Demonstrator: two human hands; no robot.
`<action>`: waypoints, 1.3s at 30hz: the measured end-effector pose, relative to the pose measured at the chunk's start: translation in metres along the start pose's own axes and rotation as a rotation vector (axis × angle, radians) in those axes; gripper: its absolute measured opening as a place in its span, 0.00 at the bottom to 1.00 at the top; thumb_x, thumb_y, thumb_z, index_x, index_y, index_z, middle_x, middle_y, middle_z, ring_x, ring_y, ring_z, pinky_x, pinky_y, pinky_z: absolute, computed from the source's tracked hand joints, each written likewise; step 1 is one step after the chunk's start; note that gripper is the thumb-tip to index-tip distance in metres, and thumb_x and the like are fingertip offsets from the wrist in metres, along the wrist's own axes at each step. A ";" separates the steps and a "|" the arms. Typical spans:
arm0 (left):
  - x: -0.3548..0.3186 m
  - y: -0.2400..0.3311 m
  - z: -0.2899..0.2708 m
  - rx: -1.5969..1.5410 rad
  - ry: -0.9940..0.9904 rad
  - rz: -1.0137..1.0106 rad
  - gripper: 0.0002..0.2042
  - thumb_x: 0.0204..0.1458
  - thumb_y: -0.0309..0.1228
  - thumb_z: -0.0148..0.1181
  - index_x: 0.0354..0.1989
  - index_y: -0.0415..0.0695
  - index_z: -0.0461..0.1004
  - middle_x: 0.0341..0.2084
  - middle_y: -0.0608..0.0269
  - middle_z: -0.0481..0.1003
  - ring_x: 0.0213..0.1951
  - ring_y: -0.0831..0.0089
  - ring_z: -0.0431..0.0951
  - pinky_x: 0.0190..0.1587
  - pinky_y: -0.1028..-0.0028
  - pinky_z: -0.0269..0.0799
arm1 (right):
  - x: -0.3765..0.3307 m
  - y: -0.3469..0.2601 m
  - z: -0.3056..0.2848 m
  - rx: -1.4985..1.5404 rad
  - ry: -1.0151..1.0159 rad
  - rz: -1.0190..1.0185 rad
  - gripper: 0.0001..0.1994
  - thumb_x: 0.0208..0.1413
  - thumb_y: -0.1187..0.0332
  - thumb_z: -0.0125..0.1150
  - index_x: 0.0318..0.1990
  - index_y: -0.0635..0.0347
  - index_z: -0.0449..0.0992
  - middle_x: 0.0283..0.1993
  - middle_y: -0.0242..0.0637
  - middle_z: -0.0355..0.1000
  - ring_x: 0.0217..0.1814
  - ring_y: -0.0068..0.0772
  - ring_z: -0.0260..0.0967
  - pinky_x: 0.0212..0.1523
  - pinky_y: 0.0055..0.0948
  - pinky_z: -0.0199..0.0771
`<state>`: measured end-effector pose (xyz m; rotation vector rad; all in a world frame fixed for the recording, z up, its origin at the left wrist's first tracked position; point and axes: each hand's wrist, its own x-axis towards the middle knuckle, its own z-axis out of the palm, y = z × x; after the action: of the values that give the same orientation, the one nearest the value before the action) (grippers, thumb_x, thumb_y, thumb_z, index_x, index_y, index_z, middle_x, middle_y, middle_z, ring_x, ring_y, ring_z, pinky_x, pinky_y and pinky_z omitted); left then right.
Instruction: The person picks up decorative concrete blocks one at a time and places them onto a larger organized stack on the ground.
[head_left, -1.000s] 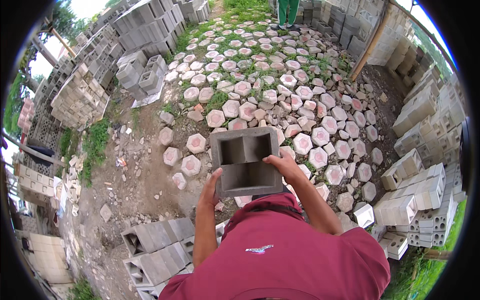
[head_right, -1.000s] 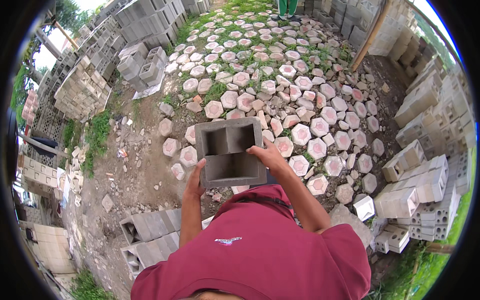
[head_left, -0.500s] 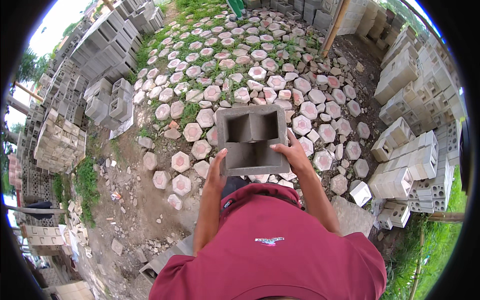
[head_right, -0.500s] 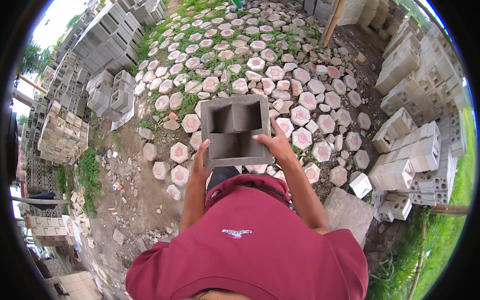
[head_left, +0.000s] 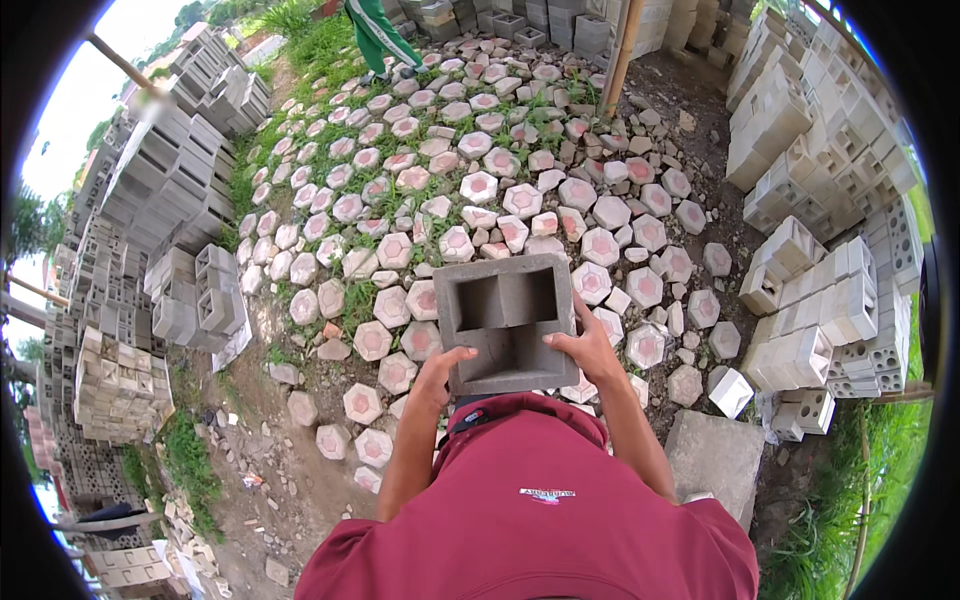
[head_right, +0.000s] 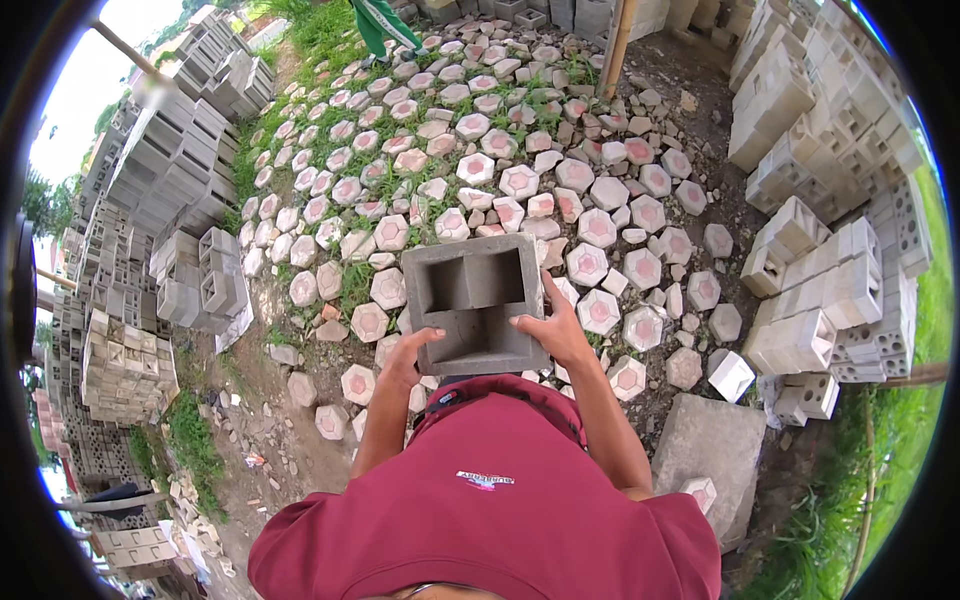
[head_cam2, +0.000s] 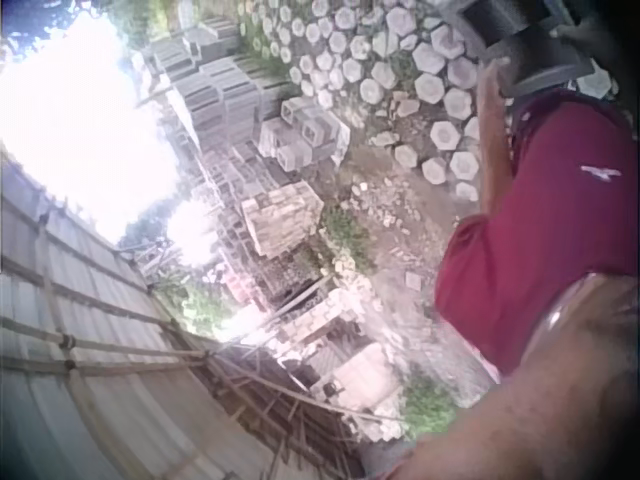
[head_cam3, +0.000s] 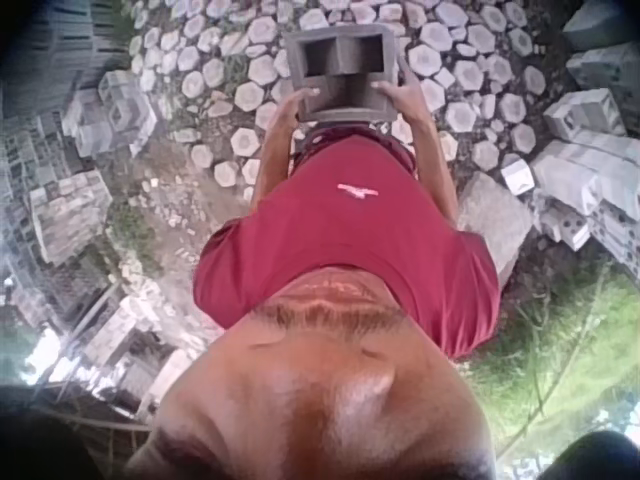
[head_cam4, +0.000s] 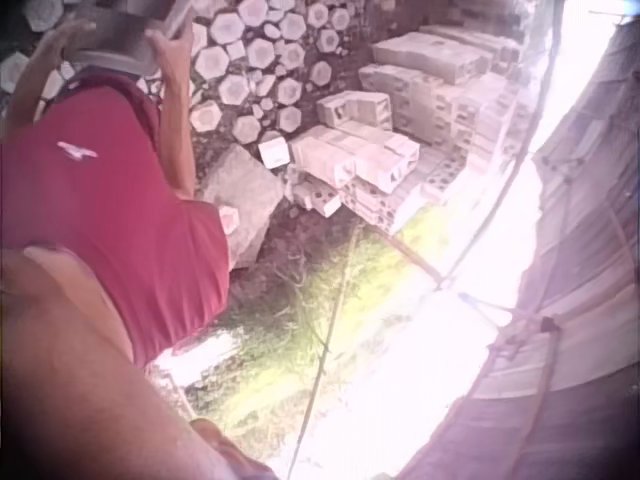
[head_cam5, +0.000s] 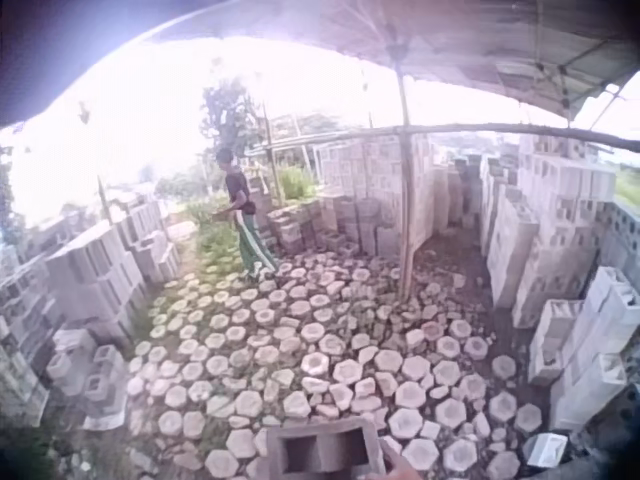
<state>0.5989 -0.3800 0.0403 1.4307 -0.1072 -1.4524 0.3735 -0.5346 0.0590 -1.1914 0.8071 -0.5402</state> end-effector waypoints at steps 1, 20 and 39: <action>0.014 0.017 0.012 0.012 0.112 0.020 0.27 0.40 0.32 0.65 0.51 0.36 0.69 0.38 0.60 0.74 0.39 0.69 0.75 0.40 0.68 0.73 | 0.019 -0.008 -0.002 0.042 0.015 0.042 0.47 0.39 0.72 0.67 0.70 0.67 0.49 0.61 0.46 0.64 0.56 0.34 0.66 0.57 0.31 0.66; 0.220 0.219 0.053 -0.007 -0.057 -0.003 0.17 0.41 0.35 0.64 0.40 0.42 0.75 0.32 0.63 0.76 0.33 0.69 0.77 0.32 0.67 0.73 | 0.252 -0.095 -0.036 0.022 0.199 -0.038 0.43 0.40 0.74 0.66 0.68 0.62 0.54 0.56 0.42 0.67 0.56 0.34 0.65 0.55 0.31 0.67; 0.472 0.449 0.145 0.117 -0.013 -0.024 0.17 0.41 0.36 0.65 0.39 0.41 0.74 0.31 0.64 0.74 0.34 0.70 0.74 0.37 0.69 0.69 | 0.558 -0.182 -0.121 0.220 0.253 0.047 0.44 0.42 0.75 0.65 0.69 0.67 0.50 0.58 0.44 0.66 0.53 0.32 0.68 0.52 0.28 0.70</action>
<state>0.8706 -0.9890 0.0663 1.5215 -0.1862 -1.4954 0.6289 -1.0768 0.0684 -0.9110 0.9612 -0.7308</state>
